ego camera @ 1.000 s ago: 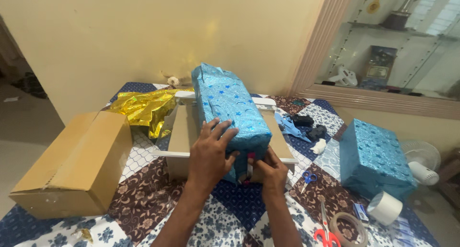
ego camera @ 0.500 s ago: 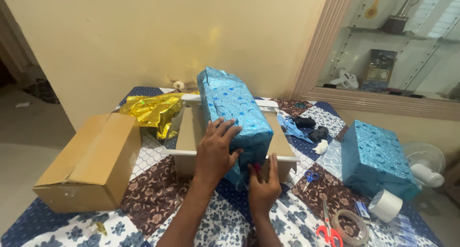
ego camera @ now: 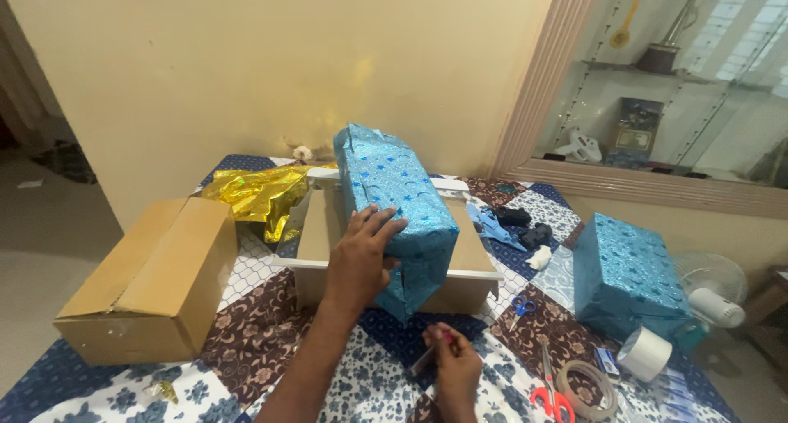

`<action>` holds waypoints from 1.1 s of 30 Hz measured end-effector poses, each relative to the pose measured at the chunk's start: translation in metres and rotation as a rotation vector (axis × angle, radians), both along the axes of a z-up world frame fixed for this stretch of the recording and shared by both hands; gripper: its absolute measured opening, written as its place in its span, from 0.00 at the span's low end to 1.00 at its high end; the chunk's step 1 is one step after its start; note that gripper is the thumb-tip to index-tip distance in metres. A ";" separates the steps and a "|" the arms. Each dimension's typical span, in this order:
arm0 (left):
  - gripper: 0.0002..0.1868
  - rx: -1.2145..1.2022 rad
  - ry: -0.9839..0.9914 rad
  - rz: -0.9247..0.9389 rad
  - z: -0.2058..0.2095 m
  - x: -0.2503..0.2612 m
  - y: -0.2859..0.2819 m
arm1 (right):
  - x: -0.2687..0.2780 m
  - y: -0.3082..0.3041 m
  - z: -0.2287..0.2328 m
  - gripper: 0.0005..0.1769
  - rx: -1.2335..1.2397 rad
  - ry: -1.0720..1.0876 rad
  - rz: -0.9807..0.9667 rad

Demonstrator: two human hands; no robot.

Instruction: The person wraps a rectangular box with blue patterned wrapping paper, folds the edges, and secures the paper with clear tape. They rotate the box to wrap all sides and use a small pink tool to crease the edges neatly.

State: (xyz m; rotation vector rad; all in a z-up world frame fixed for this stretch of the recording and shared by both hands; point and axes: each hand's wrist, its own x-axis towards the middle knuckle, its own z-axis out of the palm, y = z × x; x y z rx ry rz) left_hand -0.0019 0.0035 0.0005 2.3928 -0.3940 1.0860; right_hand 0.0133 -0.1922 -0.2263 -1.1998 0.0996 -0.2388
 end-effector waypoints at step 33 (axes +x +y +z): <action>0.39 0.098 0.111 0.015 0.011 -0.002 0.010 | 0.002 0.082 0.094 0.15 0.188 -0.133 0.147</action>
